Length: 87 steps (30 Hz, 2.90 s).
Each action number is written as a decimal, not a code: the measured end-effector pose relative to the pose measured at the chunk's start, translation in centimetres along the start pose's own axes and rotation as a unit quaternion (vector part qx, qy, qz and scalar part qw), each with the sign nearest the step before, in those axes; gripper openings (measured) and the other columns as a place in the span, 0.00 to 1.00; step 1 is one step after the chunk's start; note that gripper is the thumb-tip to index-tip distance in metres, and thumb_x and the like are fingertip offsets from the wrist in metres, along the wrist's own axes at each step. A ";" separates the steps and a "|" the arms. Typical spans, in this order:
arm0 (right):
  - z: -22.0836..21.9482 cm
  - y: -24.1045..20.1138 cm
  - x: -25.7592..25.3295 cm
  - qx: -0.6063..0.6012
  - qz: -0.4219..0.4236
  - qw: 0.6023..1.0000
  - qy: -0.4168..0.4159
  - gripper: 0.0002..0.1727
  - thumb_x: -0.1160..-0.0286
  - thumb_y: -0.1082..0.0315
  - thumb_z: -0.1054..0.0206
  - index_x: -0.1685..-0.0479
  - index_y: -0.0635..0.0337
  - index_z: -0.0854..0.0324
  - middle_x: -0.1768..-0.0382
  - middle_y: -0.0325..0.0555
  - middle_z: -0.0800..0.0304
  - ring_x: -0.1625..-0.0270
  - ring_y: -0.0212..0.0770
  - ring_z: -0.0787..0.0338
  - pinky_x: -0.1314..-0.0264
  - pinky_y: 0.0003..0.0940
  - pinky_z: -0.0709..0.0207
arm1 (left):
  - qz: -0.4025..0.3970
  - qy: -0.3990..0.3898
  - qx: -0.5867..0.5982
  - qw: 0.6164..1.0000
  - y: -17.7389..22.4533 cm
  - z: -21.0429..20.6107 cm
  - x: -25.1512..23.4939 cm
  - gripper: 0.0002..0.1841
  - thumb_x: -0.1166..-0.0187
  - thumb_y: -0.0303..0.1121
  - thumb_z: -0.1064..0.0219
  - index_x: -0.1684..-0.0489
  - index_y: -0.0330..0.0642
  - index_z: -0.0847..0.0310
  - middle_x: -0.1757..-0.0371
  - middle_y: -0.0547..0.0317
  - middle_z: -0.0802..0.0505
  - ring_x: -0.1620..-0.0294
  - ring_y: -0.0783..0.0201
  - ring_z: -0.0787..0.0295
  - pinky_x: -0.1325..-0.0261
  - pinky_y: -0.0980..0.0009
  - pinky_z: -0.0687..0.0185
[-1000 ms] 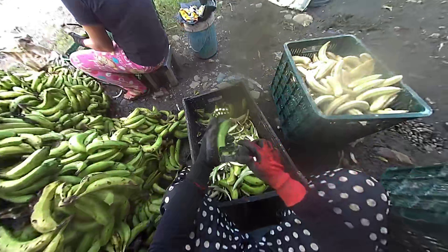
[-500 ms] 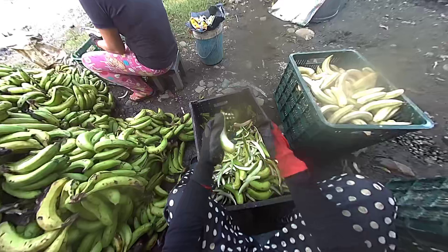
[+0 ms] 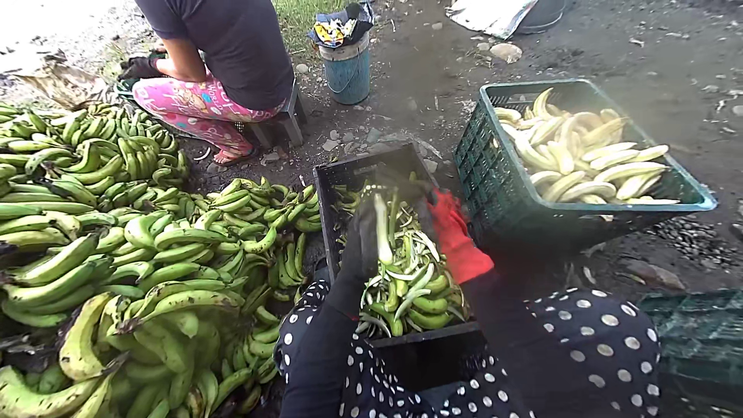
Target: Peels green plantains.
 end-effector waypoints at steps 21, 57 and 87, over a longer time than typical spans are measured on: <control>1.4 1.3 0.9 0.007 0.021 1.000 0.006 0.26 0.12 0.54 0.39 0.18 0.46 0.26 0.23 0.68 0.25 0.21 0.74 0.29 0.30 0.78 0.35 | 0.037 -0.050 0.087 0.994 0.4 -0.6 -0.9 0.30 0.13 0.53 0.55 0.21 0.44 0.31 0.43 0.54 0.11 0.49 0.67 0.13 0.45 0.63 0.13; -3.1 0.7 5.6 -0.040 0.082 0.995 0.029 0.27 0.21 0.44 0.40 0.24 0.36 0.18 0.29 0.63 0.18 0.26 0.71 0.24 0.31 0.77 0.36 | 0.045 0.190 0.089 0.977 0.2 0.6 -0.4 0.31 0.10 0.60 0.62 0.26 0.50 0.26 0.44 0.53 0.12 0.49 0.60 0.14 0.46 0.54 0.15; -3.4 1.4 4.3 -0.102 0.075 0.991 -0.050 0.22 0.11 0.56 0.44 0.26 0.50 0.18 0.34 0.60 0.13 0.30 0.60 0.16 0.29 0.66 0.29 | 0.018 0.059 -0.021 0.998 1.4 -0.1 0.1 0.31 0.10 0.57 0.63 0.16 0.52 0.34 0.31 0.54 0.16 0.41 0.62 0.17 0.41 0.55 0.18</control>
Point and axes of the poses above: each hand's wrist, its own x-axis away from the middle knuckle, its own z-axis out of the back of the hand, y = z × x, the point moved 3 cm from there along -x, towards the middle knuckle
